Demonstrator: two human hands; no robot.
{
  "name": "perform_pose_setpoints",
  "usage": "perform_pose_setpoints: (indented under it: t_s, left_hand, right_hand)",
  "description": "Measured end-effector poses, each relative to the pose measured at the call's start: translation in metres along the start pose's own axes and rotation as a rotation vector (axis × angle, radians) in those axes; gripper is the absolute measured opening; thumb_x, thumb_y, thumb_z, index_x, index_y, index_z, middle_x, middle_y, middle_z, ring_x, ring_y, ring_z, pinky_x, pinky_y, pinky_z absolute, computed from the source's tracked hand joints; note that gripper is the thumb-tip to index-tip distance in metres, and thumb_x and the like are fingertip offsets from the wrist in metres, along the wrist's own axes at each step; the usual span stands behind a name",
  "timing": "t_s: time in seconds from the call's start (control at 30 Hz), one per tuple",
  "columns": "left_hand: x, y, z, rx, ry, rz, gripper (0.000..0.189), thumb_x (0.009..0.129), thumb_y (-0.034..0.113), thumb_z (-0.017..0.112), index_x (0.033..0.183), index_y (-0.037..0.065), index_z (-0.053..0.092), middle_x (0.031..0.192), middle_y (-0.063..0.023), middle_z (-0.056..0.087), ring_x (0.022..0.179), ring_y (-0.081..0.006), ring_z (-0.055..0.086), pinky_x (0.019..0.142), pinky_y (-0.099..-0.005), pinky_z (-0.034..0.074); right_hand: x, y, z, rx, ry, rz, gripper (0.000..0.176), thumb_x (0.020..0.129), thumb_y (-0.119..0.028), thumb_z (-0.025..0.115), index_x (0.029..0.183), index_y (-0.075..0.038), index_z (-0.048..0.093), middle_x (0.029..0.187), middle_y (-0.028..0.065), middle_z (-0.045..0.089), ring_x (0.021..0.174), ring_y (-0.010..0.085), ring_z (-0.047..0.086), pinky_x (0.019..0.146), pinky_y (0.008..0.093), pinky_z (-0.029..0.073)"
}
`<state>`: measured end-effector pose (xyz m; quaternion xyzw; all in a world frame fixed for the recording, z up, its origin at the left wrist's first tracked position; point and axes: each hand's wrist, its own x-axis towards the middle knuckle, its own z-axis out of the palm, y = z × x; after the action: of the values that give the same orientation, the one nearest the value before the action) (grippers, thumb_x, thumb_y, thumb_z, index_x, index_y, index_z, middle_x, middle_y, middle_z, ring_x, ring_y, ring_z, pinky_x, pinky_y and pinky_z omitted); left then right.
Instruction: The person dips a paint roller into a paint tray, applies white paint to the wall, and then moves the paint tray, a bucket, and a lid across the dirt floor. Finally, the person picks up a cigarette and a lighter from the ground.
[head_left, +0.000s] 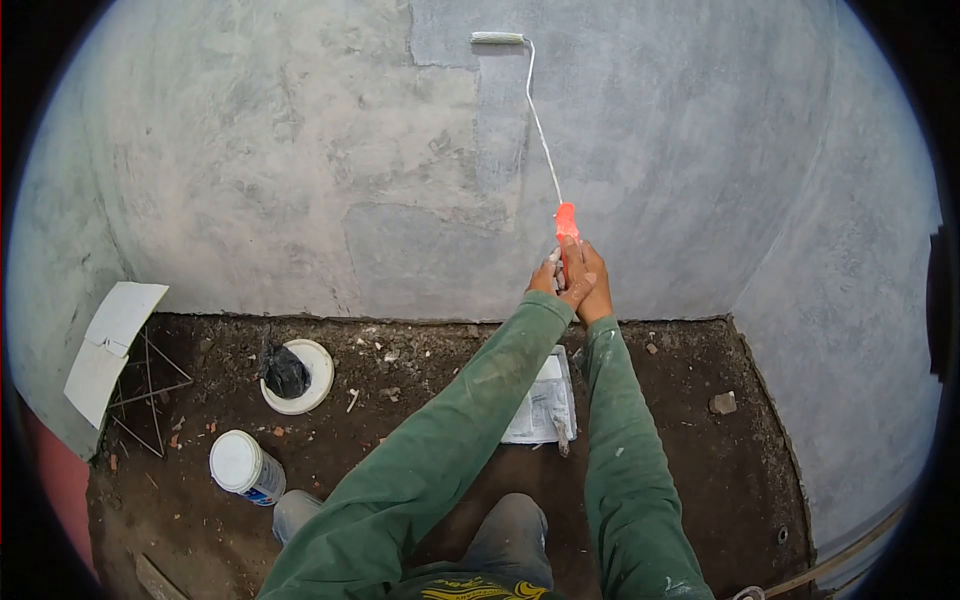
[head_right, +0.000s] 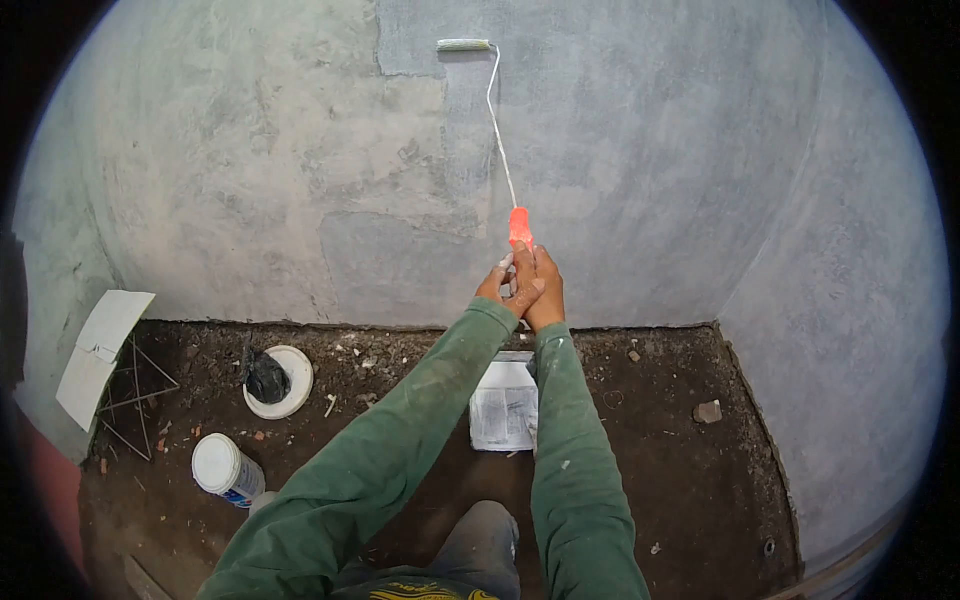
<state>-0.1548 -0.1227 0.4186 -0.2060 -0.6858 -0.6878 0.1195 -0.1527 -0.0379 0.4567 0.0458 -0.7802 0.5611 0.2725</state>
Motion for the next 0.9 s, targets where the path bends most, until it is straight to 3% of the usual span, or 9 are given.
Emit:
perform_pose_setpoints:
  t_s: [0.13, 0.3, 0.33, 0.43, 0.57, 0.7, 0.77, 0.8, 0.9]
  left_hand:
    - [-0.003, -0.008, -0.009, 0.047, -0.011, -0.048, 0.089, 0.071, 0.044, 0.07, 0.135, -0.001, 0.028, 0.118, -0.023, 0.047, 0.11, -0.0291, 0.049, 0.089, -0.0364, 0.042]
    - [-0.032, -0.04, -0.011, 0.06, -0.018, -0.125, 0.088, 0.071, 0.046, 0.069, 0.135, 0.0, 0.029, 0.119, -0.0236, 0.047, 0.109, -0.0293, 0.049, 0.09, -0.037, 0.042]
    - [-0.039, -0.045, -0.012, 0.014, -0.053, -0.154, 0.087, 0.072, 0.046, 0.068, 0.134, 0.001, 0.029, 0.12, -0.0237, 0.047, 0.11, -0.0288, 0.049, 0.091, -0.0367, 0.041]
    - [-0.057, -0.083, -0.004, -0.014, -0.067, -0.195, 0.082, 0.074, 0.043, 0.067, 0.134, 0.001, 0.03, 0.122, -0.0222, 0.046, 0.111, -0.0271, 0.048, 0.094, -0.0356, 0.039]
    - [-0.083, -0.115, 0.002, -0.025, -0.053, -0.15, 0.077, 0.077, 0.035, 0.067, 0.135, 0.003, 0.029, 0.124, -0.0184, 0.046, 0.11, -0.0263, 0.047, 0.092, -0.0354, 0.04]
    - [-0.105, -0.156, 0.013, 0.015, -0.052, -0.198, 0.076, 0.076, 0.035, 0.067, 0.137, 0.009, 0.029, 0.12, -0.0177, 0.048, 0.109, -0.0253, 0.048, 0.088, -0.035, 0.044]
    - [-0.118, -0.155, 0.013, -0.069, -0.072, -0.378, 0.077, 0.076, 0.036, 0.067, 0.137, 0.01, 0.027, 0.117, -0.0179, 0.05, 0.106, -0.0261, 0.051, 0.085, -0.0351, 0.046]
    - [-0.125, -0.158, 0.015, -0.116, -0.056, -0.433, 0.081, 0.073, 0.042, 0.067, 0.136, 0.007, 0.029, 0.119, -0.0243, 0.048, 0.11, -0.0314, 0.049, 0.091, -0.038, 0.041]
    - [-0.139, -0.167, 0.017, -0.158, -0.052, -0.456, 0.08, 0.073, 0.041, 0.067, 0.136, 0.007, 0.029, 0.119, -0.0237, 0.048, 0.11, -0.0316, 0.049, 0.091, -0.0381, 0.04]
  right_hand:
    - [-0.009, 0.0, 0.012, 0.055, 0.006, 0.029, 0.038, 0.088, -0.039, 0.048, 0.077, -0.002, 0.049, 0.063, 0.0098, 0.051, 0.056, 0.0172, 0.047, 0.052, 0.0323, 0.039]
    - [-0.039, 0.032, 0.022, -0.086, 0.023, 0.058, 0.039, 0.088, -0.039, 0.047, 0.083, -0.001, 0.048, 0.066, 0.015, 0.054, 0.058, 0.023, 0.053, 0.054, 0.0361, 0.042]
    - [-0.045, 0.042, 0.026, -0.032, 0.042, 0.049, 0.036, 0.089, -0.037, 0.048, 0.076, -0.004, 0.047, 0.061, 0.0042, 0.046, 0.054, 0.0123, 0.044, 0.048, 0.0293, 0.036]
    - [-0.067, 0.064, 0.027, -0.119, 0.024, 0.093, 0.037, 0.089, -0.038, 0.047, 0.077, -0.003, 0.048, 0.062, 0.0052, 0.047, 0.054, 0.0132, 0.045, 0.048, 0.0304, 0.037]
    - [-0.087, 0.113, 0.032, -0.255, 0.097, 0.003, 0.039, 0.089, -0.039, 0.046, 0.083, -0.001, 0.05, 0.067, 0.0132, 0.052, 0.057, 0.0218, 0.051, 0.053, 0.0349, 0.041]
    - [-0.116, 0.107, 0.029, -0.187, -0.001, 0.199, 0.042, 0.088, -0.041, 0.045, 0.093, 0.0, 0.05, 0.078, 0.0232, 0.057, 0.071, 0.0363, 0.058, 0.063, 0.0416, 0.044]
    - [-0.126, 0.125, 0.031, -0.214, 0.007, 0.24, 0.04, 0.089, -0.041, 0.045, 0.092, -0.002, 0.05, 0.074, 0.0204, 0.057, 0.067, 0.0312, 0.058, 0.06, 0.0401, 0.044]
    - [-0.131, 0.13, 0.033, -0.178, 0.018, 0.217, 0.039, 0.088, -0.04, 0.045, 0.091, -0.002, 0.05, 0.073, 0.0201, 0.057, 0.065, 0.0309, 0.058, 0.059, 0.0399, 0.043]
    - [-0.145, 0.142, 0.032, -0.188, 0.0, 0.222, 0.036, 0.089, -0.039, 0.045, 0.091, -0.004, 0.05, 0.071, 0.0196, 0.057, 0.063, 0.0302, 0.058, 0.058, 0.0391, 0.043]
